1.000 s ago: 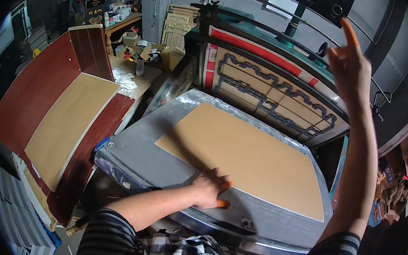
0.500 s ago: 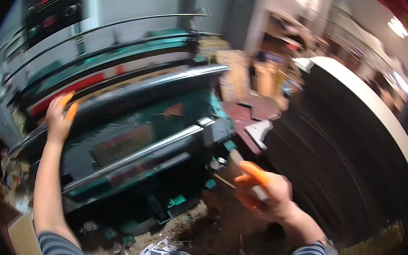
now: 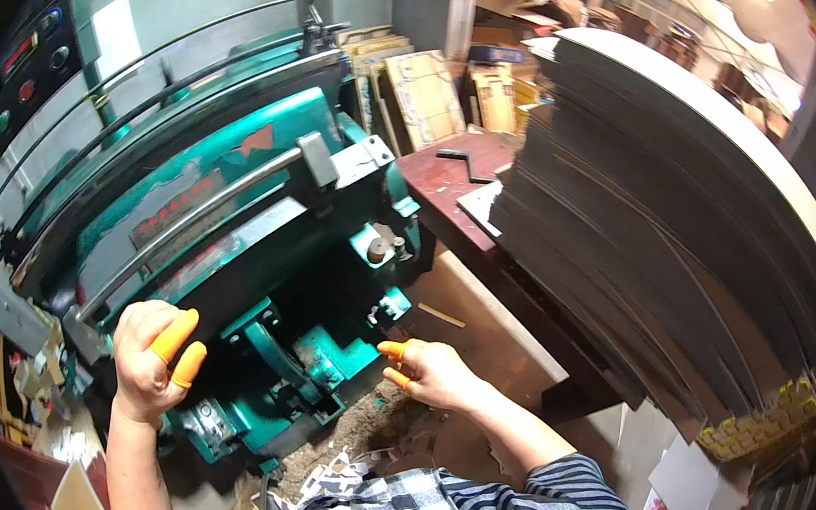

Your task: The person places flat cardboard sheets onto a guillotine-style cutter, aligns them, and operates the machine to cut them. The cut pieces are then stacked on a nearby table.

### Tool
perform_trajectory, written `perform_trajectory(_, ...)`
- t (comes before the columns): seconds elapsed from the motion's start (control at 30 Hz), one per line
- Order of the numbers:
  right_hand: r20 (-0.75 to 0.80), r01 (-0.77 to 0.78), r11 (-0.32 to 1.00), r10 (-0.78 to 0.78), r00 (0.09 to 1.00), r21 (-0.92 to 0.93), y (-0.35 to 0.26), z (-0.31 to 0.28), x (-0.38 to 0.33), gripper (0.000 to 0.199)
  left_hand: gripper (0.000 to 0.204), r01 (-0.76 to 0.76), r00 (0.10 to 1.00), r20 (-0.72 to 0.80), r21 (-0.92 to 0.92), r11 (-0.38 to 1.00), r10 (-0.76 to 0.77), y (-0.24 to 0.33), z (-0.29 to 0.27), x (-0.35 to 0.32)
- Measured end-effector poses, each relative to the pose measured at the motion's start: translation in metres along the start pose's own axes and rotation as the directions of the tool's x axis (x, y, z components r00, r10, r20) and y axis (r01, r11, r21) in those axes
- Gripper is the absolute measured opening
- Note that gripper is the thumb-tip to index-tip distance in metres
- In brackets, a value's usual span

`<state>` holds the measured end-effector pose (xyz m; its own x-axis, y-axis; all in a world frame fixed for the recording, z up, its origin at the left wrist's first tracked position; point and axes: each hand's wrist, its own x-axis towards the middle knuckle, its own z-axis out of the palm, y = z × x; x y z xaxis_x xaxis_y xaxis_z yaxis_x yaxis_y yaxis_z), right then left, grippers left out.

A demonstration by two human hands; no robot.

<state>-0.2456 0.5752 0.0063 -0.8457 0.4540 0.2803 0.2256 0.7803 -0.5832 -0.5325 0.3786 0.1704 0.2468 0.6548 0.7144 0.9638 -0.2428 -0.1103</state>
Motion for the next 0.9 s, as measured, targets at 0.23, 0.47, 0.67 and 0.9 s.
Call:
perform_trajectory(0.23, -0.117, 0.158, 0.974, -0.14, 0.983, 0.16, -0.025, -0.015, 0.03, 0.036, 0.031, 0.189, 0.967, -0.218, 0.265, 0.946, -0.132, -0.006, -0.05, -0.011)
perform_trajectory(0.47, -0.122, 0.14, 0.96, -0.113, 0.986, 0.242, -0.058, -0.028, 0.049, 0.032, 0.034, 0.33, 0.908, -0.387, 0.421, 0.845, -0.162, -0.042, -0.09, -0.006)
perform_trajectory(0.67, -0.261, 0.246, 0.948, -0.19, 0.947, 0.201, -0.076, -0.04, 0.023, 0.031, 0.035, 0.426, 0.885, -0.398, 0.487, 0.762, -0.241, -0.059, -0.093, -0.035)
perform_trajectory(0.9, -0.419, 0.397, 0.858, -0.245, 0.874, 0.326, -0.097, -0.034, 0.012, 0.029, 0.055, 0.819, 0.378, 0.198, 0.384, 0.427, -0.904, -0.088, -0.048, -0.142)
